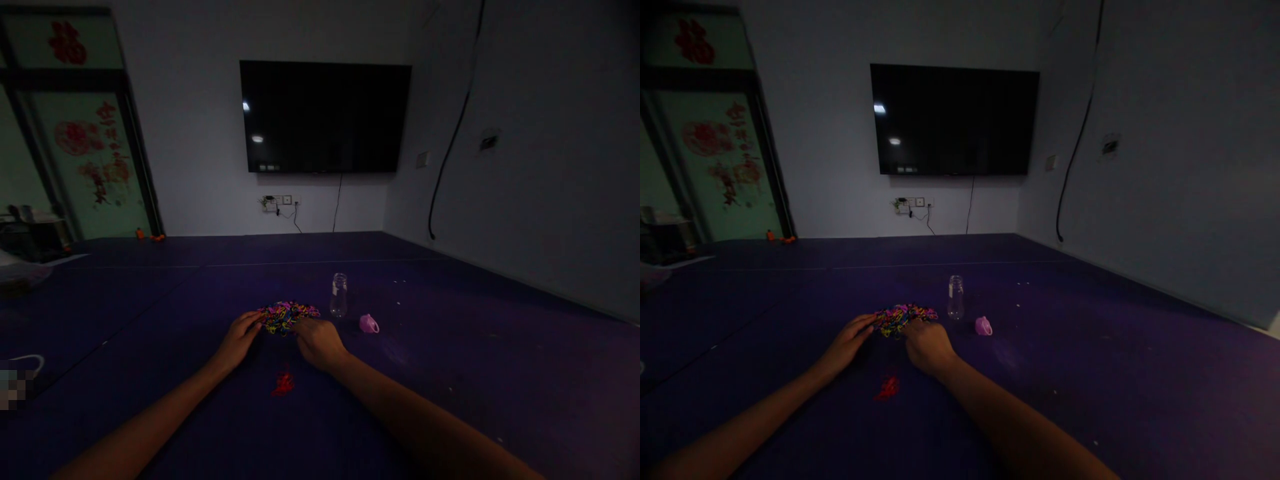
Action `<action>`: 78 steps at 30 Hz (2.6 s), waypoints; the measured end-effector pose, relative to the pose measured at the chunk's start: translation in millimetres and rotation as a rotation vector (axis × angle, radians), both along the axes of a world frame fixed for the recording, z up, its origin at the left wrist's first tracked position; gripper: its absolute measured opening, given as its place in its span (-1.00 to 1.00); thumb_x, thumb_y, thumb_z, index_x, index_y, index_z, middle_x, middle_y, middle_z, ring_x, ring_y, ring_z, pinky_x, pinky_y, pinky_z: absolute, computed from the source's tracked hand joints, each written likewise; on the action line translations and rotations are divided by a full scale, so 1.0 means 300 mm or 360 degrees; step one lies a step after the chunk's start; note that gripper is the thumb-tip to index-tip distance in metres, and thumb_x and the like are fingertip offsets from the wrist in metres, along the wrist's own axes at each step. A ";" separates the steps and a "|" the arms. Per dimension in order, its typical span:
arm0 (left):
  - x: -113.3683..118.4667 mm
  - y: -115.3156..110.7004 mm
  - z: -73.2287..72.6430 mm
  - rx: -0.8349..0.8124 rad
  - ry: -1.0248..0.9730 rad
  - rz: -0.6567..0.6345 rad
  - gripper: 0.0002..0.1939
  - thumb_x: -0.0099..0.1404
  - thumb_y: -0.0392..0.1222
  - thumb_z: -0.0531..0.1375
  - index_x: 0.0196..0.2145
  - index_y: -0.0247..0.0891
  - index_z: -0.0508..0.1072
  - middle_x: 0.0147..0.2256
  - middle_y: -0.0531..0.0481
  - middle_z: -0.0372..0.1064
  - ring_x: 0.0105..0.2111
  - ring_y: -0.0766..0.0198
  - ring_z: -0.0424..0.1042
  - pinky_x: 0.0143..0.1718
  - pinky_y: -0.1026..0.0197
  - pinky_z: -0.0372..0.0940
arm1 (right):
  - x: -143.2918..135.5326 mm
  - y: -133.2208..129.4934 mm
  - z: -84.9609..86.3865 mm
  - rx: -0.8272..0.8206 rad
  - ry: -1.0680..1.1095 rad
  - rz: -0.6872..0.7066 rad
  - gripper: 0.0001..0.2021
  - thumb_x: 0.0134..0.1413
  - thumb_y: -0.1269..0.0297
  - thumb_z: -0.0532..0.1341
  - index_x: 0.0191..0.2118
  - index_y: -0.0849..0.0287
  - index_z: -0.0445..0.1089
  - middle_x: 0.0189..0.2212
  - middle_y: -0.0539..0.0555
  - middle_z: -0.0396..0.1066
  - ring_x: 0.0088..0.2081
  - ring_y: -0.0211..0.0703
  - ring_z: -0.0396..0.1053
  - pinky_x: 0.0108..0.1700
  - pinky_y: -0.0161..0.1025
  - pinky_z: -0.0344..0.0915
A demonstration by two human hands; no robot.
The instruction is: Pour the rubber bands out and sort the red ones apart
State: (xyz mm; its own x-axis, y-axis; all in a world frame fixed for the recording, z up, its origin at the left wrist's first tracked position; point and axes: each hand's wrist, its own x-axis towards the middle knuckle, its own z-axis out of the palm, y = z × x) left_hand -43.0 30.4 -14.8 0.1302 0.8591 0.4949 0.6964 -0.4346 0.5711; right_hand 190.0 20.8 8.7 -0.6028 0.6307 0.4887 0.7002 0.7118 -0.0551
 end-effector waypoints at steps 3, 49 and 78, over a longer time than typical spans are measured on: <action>0.003 -0.008 0.003 -0.0001 0.0091 -0.0038 -0.63 0.36 -0.12 -0.03 0.04 -0.19 0.37 0.06 -0.09 0.31 0.09 0.16 0.25 0.14 -0.04 0.11 | 0.023 0.027 0.008 -0.0101 0.0144 -0.0177 -0.72 0.07 0.48 0.04 -0.17 0.16 0.42 -0.18 0.11 0.48 -0.15 -0.15 0.41 -0.13 -0.30 0.26; 0.028 -0.002 -0.011 0.0104 0.0774 -0.0093 -0.52 0.40 0.06 -0.14 0.10 -0.21 0.31 0.15 -0.07 0.22 0.18 0.11 0.11 0.17 -0.01 0.07 | 0.004 0.014 0.011 -0.0137 -0.0030 -0.0014 -0.71 0.09 0.46 0.02 -0.14 0.17 0.42 -0.13 0.11 0.47 -0.09 -0.15 0.40 -0.08 -0.30 0.26; 0.023 -0.006 -0.007 -0.0014 0.0887 -0.0092 -0.53 0.41 0.06 -0.18 0.14 -0.11 0.26 0.15 -0.04 0.21 0.19 0.09 0.08 0.16 -0.08 0.05 | 0.001 0.006 0.022 -0.0156 -0.0080 0.0015 -0.70 0.07 0.46 0.02 -0.13 0.19 0.41 -0.14 0.12 0.46 -0.08 -0.14 0.39 -0.09 -0.30 0.25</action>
